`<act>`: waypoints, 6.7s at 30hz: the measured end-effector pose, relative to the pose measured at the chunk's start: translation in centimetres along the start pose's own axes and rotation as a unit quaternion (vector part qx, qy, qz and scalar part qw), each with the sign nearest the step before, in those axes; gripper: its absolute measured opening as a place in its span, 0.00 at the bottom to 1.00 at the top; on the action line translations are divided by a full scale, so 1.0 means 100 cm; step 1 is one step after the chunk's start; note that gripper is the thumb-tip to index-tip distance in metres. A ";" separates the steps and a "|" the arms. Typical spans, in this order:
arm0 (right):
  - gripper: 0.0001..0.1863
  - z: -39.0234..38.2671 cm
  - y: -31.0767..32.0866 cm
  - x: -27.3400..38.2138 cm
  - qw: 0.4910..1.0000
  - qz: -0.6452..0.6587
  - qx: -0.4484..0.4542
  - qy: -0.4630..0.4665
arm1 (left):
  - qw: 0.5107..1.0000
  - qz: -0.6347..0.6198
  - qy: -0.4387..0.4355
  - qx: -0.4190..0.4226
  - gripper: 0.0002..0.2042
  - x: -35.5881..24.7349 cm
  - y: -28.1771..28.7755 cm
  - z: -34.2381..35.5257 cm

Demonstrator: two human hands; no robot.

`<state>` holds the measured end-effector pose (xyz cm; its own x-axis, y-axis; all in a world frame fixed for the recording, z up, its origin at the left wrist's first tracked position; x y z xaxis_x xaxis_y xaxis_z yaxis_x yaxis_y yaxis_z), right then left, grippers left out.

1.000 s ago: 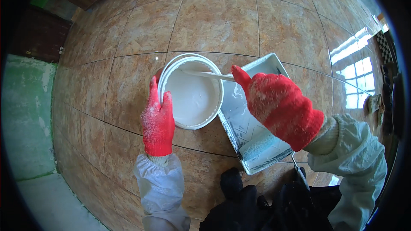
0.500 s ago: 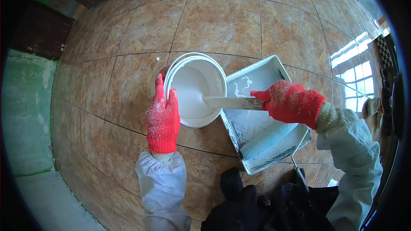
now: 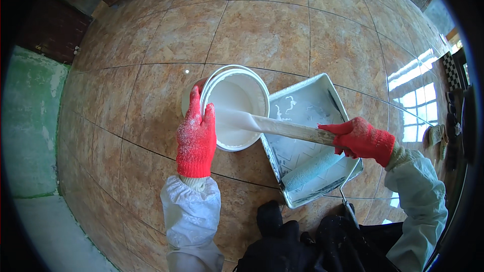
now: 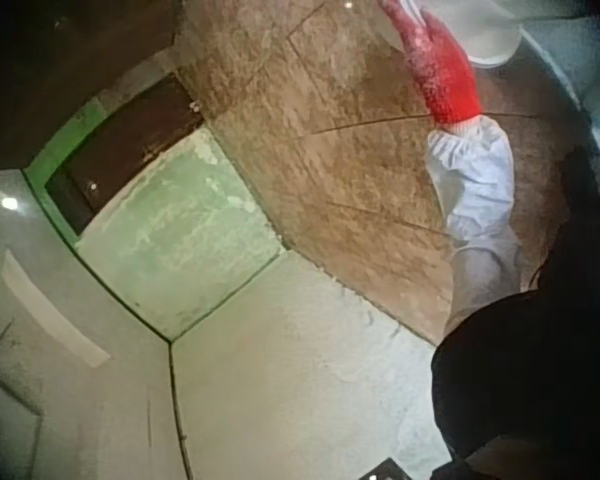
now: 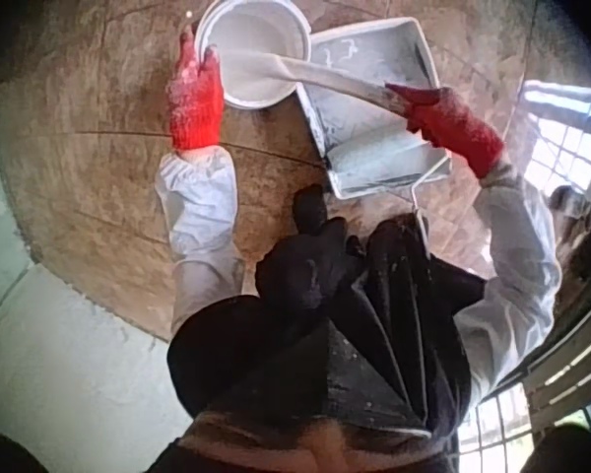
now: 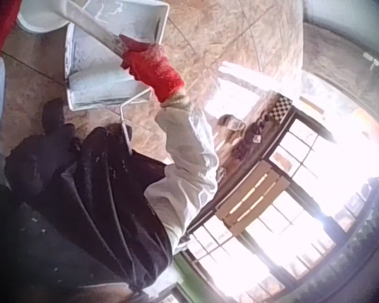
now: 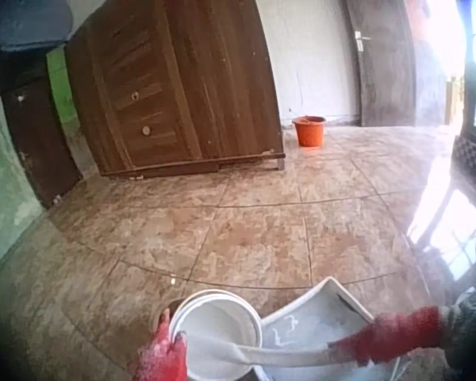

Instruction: The person opens a bucket of paint, stirs the contents with a wooden stick, and pours the paint into a tray. They use the stick to scrape remaining paint into the tray and then use a roller to pick up the paint from the tray.

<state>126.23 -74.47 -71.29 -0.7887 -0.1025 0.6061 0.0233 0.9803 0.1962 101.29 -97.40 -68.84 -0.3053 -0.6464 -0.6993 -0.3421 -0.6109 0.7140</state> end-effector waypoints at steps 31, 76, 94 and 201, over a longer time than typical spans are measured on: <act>0.25 -0.136 0.091 -0.081 0.976 -0.050 -0.212 0.015 | 1.000 -0.008 -0.022 -0.010 0.24 -0.006 -0.001 0.001; 0.26 -0.188 0.035 0.011 0.590 -0.654 -0.441 0.171 | 0.996 0.026 -0.077 -0.035 0.26 0.000 -0.004 0.004; 0.27 -0.179 0.033 0.004 0.589 -0.666 -0.423 0.176 | 0.995 0.026 -0.083 -0.043 0.26 0.005 -0.004 0.004; 0.33 -0.011 -0.039 0.108 0.557 -0.698 -0.239 0.382 | 0.999 0.038 -0.010 0.002 0.24 -0.009 -0.003 0.002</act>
<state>118.31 -79.55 -64.64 0.2445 -0.9288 -0.2784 0.0199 -0.2823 0.9591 101.47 -96.52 -68.44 -0.3480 -0.6818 -0.6435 -0.3213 -0.5581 0.7651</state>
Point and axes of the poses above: each hand's wrist, its own z-axis towards the middle knuckle, its own y-axis out of the back of the hand, x = y × z, the point moved 7 cm from there along z, towards the middle knuckle, and after that the axes turned 2 degrees about z, right-handed, at the moved point
